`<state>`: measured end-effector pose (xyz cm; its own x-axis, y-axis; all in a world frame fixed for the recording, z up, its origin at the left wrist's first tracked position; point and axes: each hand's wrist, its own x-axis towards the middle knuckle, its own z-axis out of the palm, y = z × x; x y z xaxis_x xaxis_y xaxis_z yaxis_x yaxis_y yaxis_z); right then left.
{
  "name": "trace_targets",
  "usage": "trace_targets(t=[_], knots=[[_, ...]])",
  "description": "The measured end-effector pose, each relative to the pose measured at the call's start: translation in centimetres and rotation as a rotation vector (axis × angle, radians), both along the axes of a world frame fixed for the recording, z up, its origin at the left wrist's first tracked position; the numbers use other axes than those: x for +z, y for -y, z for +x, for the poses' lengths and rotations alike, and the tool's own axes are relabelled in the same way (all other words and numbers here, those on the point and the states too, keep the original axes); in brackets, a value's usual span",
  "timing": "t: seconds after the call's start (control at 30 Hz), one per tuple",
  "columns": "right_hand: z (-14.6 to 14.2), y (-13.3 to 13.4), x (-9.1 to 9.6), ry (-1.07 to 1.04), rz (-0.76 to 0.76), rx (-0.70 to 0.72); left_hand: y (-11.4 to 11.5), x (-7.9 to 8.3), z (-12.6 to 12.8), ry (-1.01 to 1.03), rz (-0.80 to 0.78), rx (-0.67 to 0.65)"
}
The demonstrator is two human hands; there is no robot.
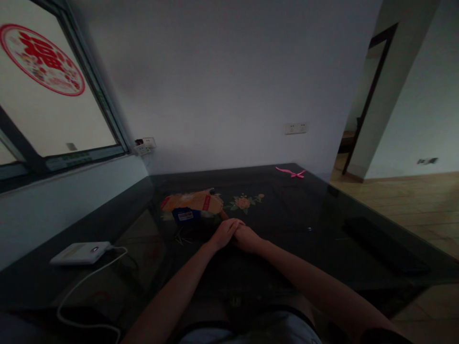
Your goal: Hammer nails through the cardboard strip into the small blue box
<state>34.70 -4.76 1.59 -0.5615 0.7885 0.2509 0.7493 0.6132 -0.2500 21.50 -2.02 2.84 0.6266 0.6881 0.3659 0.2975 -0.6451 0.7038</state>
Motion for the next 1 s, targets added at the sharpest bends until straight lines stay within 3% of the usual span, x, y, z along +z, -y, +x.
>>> trace_targets(t=[1.0], knots=[[0.2, 0.5, 0.8, 0.01, -0.033, 0.047, 0.3, 0.1, -0.1, -0.043, 0.025, 0.019]])
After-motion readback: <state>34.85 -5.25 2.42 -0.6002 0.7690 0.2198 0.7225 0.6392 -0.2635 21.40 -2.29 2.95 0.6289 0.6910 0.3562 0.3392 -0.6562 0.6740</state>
